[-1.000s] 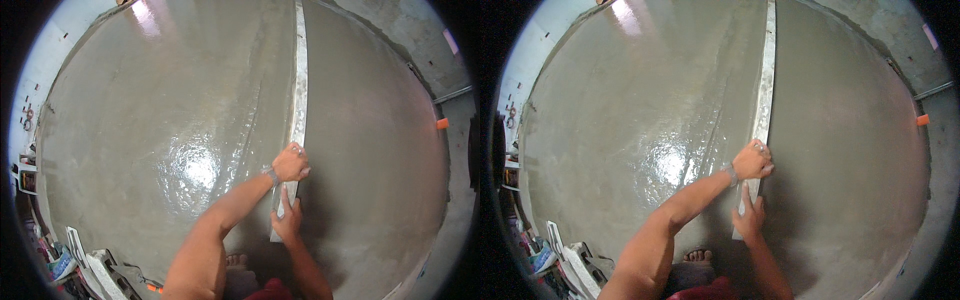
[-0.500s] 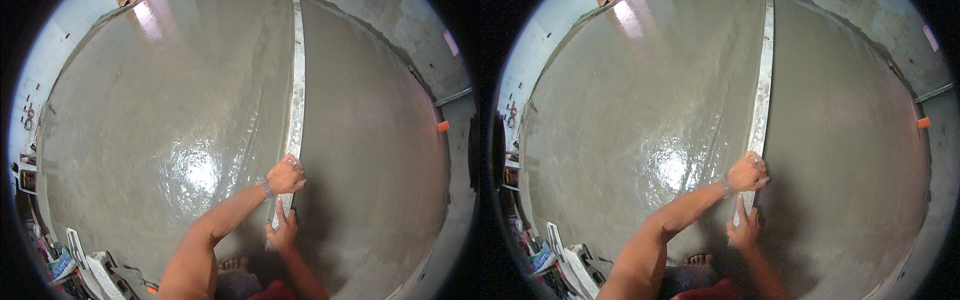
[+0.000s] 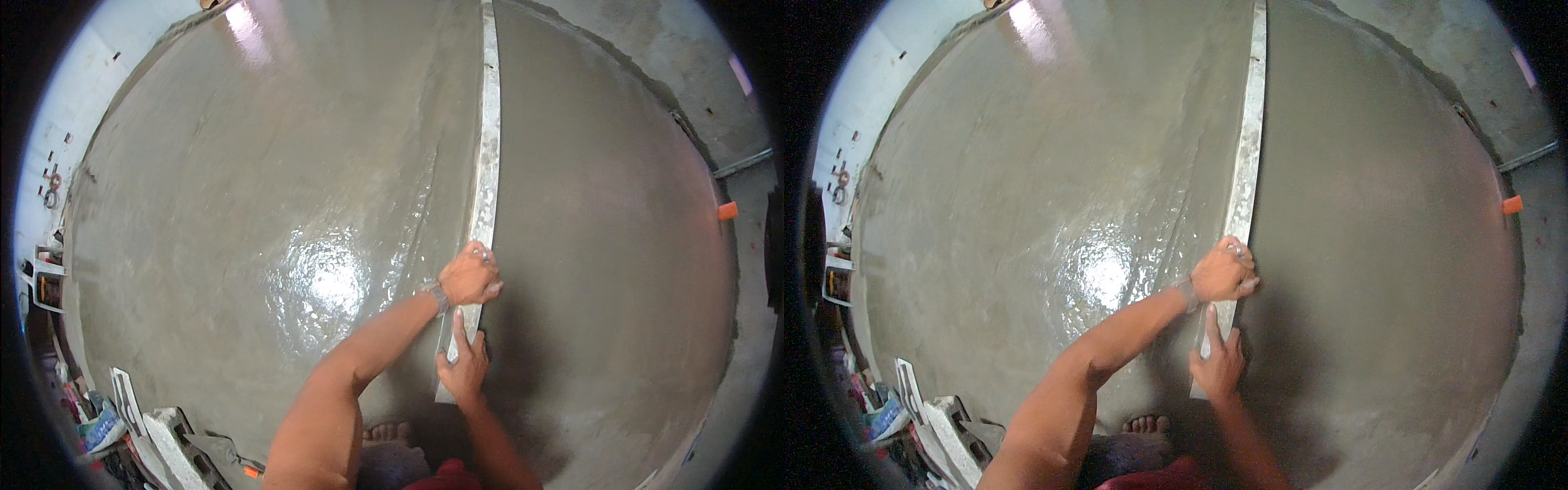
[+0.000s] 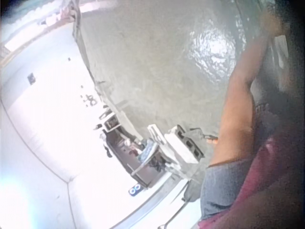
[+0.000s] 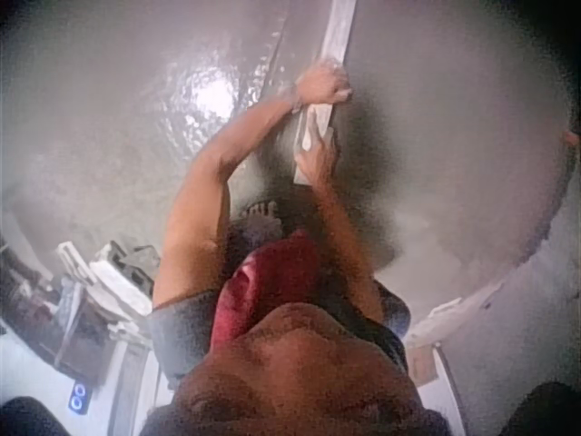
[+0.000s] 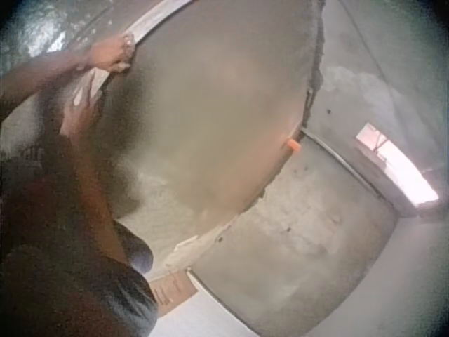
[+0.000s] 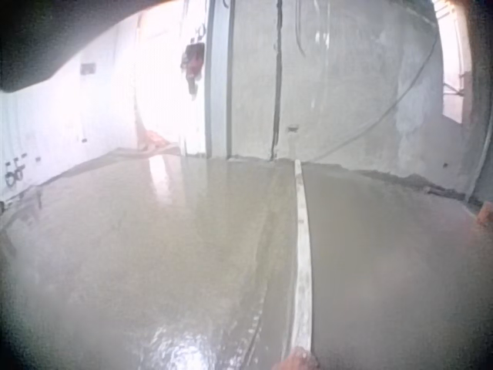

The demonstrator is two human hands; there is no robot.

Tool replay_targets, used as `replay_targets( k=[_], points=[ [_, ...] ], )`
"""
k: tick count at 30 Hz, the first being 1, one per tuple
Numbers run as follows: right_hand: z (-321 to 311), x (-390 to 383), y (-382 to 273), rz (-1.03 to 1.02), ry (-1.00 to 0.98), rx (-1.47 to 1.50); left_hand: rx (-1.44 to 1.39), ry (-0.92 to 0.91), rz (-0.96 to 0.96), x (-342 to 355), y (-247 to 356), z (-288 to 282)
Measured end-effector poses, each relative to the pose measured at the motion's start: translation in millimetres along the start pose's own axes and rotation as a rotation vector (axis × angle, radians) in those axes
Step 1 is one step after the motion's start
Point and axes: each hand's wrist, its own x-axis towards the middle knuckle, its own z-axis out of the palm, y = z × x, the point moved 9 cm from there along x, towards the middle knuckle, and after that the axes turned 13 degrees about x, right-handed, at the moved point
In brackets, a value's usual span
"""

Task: The person smooths a wet concrete floor using a trowel and a long straightedge. They repeatedly level and flatten the surface, moving the straightedge across the floor to create an even finish.

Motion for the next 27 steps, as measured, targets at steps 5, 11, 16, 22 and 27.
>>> replay_targets(
  k=[5, 11, 16, 22, 27],
  points=[
    [4, 21, -8, 0.014, -0.014, 0.014, 0.064, -0.044, -0.056, 6, -22, -1],
    [4, -6, -5, 0.012, -0.037, -0.023, -0.063, 0.02, -0.018, -10, 0, -2],
    [10, 22, -13, 0.015, -0.034, 0.031, 0.033, -0.05, -0.067, -1, -29, 3],
    [7, -6, -10, -0.029, -0.004, -0.014, -0.113, 0.046, -0.009, -13, -2, -9],
    [11, 23, -18, -0.027, -0.009, 0.038, -0.001, -0.011, -0.047, -5, -33, -1]
  ],
)
